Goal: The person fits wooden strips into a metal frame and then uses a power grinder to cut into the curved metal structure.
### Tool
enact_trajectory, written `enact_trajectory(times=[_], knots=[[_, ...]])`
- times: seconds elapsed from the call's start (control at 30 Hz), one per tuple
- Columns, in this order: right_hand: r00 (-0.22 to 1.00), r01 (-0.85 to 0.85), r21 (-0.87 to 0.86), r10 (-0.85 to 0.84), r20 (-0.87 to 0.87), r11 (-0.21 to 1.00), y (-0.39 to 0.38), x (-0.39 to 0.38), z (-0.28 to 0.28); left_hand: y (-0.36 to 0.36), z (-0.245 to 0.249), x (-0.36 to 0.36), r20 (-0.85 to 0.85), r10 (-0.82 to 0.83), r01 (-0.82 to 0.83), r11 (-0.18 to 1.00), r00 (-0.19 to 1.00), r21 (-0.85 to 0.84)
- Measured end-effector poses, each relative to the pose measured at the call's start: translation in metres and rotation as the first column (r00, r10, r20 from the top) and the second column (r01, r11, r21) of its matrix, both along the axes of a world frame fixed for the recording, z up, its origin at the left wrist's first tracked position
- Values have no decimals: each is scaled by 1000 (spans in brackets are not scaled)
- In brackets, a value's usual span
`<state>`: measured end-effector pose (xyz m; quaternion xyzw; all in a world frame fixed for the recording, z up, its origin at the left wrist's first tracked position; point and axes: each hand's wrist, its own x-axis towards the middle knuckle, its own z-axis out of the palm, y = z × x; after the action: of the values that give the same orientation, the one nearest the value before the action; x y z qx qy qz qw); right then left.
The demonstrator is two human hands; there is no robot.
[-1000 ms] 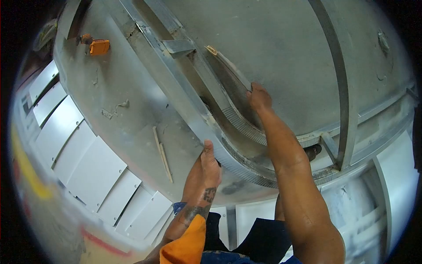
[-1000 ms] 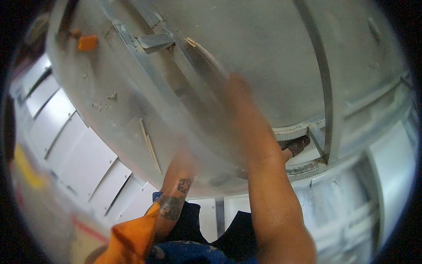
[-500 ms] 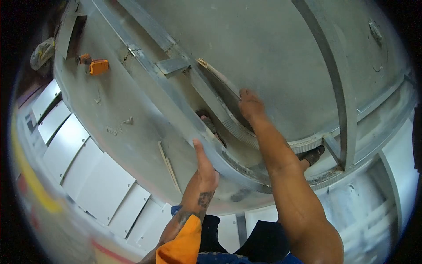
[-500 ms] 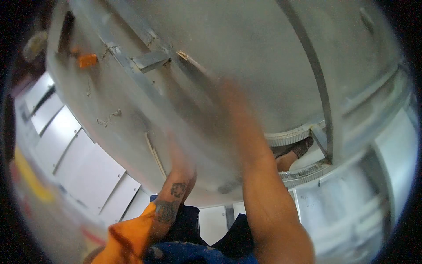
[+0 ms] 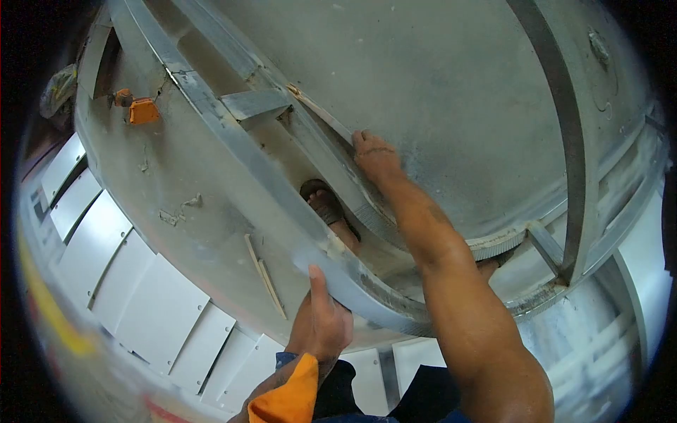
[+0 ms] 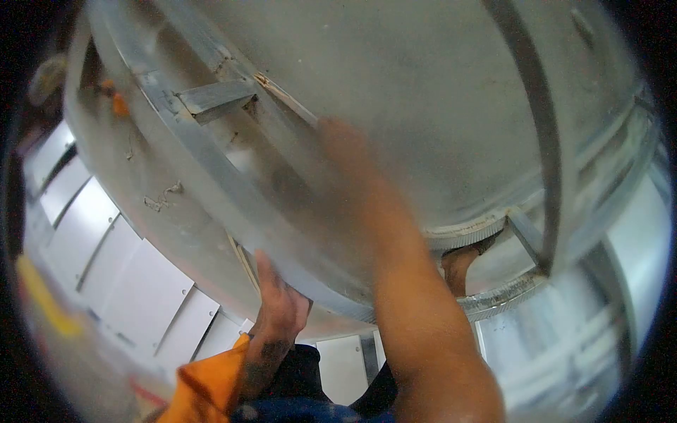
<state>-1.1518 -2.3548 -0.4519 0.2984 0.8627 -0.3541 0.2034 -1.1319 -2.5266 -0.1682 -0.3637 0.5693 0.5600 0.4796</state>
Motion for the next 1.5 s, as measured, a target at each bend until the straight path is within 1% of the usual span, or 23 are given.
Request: enact_trajectory(times=[0.07,0.2,0.27,0.3,0.37,0.4,0.47,0.5,0.57,0.6,0.67,0.7,0.77,0.9,0.97,1.07,1.1,1.17,1.2,1.27,1.4,1.47,1.5], knots=[[999,-33,8,33,20,999,-4,-5,-2,-4,1,-1,3,-53,53,996,999,66],[997,-50,12,49,53,999,-6,-7,5,4,5,-3,-20,-77,78,996,997,38],[993,-74,-35,77,94,997,-1,-9,18,4,5,0,-21,-5,6,1000,1000,5],[992,-78,-36,81,95,996,-1,-8,21,4,6,-2,-20,-2,2,1000,1000,4],[995,9,-87,0,100,996,4,-4,26,5,6,-5,-22,-66,67,996,998,64],[994,6,-86,4,108,996,6,2,27,8,8,-6,-14,-62,63,996,998,65],[992,124,-189,-128,-8,974,12,13,27,16,11,-6,-22,-22,23,999,1000,29],[992,122,-187,-125,-4,975,15,14,27,17,10,-6,-18,-19,20,999,1000,31],[957,291,-269,-277,92,918,19,17,30,15,11,-5,-7,-19,19,1000,1000,-17],[957,290,-268,-272,102,919,20,23,29,11,12,-6,3,-15,15,1000,1000,-19],[973,229,-234,-225,46,945,28,26,26,5,8,-12,26,-123,121,992,992,47],[974,226,-232,-221,48,946,29,29,23,8,8,-8,28,-119,117,992,992,48],[960,274,-287,-245,133,918,27,33,13,14,5,-3,-85,-44,45,999,995,9],[963,262,-305,-230,138,916,18,36,-7,11,5,0,-51,-13,12,1000,999,-17],[967,256,-334,-239,93,907,14,34,-9,12,8,0,-11,10,-11,998,1000,-66],[965,258,-362,-223,136,896,8,29,-16,14,8,-3,-31,-17,16,999,999,-38],[965,258,-362,-223,136,896,9,22,-5,14,8,-4,-31,-17,16,999,999,-38],[940,326,-385,-255,225,864,10,12,16,13,8,-3,-16,4,-4,1000,1000,-22],[940,326,-385,-254,226,863,8,12,15,13,9,-2,-15,4,-5,1000,1000,-23],[942,334,-501,-283,178,798,5,11,14,12,10,-2,-16,18,-19,998,1000,-63],[956,292,-489,-226,189,822,4,3,13,7,8,-3,-22,16,-16,1000,1000,-20],[933,360,-555,-293,210,750,2,2,12,17,17,-8,53,60,-57,997,997,-43],[933,360,-555,-293,210,749,3,2,9,14,14,-6,53,59,-57,997,997,-43]])
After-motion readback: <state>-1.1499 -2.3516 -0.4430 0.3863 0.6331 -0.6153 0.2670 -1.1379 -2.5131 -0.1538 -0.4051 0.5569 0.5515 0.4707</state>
